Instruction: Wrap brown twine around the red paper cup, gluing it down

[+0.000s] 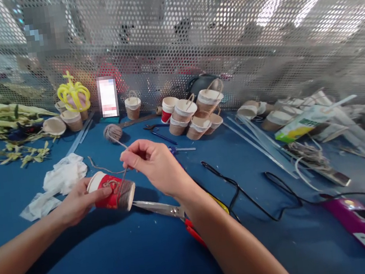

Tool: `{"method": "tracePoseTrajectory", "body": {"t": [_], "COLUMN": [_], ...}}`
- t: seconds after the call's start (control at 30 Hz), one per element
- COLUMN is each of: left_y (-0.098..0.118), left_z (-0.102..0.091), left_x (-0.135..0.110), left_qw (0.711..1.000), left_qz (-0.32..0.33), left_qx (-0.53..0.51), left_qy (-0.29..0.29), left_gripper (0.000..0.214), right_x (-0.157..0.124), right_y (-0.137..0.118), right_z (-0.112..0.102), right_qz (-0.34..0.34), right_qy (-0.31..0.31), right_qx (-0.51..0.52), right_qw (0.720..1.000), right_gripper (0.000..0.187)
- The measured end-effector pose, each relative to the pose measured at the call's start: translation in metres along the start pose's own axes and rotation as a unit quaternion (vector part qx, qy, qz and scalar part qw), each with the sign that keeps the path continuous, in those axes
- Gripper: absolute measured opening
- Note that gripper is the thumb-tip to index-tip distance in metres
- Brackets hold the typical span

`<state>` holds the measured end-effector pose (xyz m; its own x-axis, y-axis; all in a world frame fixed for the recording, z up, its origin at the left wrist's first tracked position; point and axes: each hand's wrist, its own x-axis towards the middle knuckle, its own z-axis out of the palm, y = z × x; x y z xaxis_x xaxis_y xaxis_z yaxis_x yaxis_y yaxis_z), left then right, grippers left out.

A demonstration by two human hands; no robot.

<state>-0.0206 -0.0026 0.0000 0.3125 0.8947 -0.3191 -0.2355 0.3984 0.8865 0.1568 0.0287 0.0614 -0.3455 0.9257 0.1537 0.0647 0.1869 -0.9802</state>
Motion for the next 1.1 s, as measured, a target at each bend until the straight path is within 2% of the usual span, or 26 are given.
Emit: {"method": "tracePoseTrajectory", "body": {"t": [0.37,0.57,0.83,1.1], "left_y": [0.006,0.000,-0.003,-0.002], "left_z": [0.006,0.006,0.009,0.011], "left_x": [-0.001,-0.004,-0.010,-0.014], "left_qw": [1.000,0.998,0.994,0.988], "left_qz": [-0.010,0.029,0.046,0.071], "left_qx": [-0.013,0.049,0.103,0.135], "left_qy": [0.011,0.004,-0.017,-0.033], "left_gripper": [0.025,0.023,0.020,0.018], "right_x": [-0.008,-0.002,-0.001,0.006], "right_y": [-0.011,-0.006,-0.003,0.013], "right_z": [0.000,-0.001,0.002,-0.001], "right_qz": [-0.040,-0.021,-0.017,0.012], "right_qy": [0.015,0.047,0.039,0.034], "right_qx": [-0.069,-0.097,-0.104,-0.097], "right_qw": [0.997,0.994,0.994,0.995], "right_gripper": [0.015,0.017,0.018,0.020]}}
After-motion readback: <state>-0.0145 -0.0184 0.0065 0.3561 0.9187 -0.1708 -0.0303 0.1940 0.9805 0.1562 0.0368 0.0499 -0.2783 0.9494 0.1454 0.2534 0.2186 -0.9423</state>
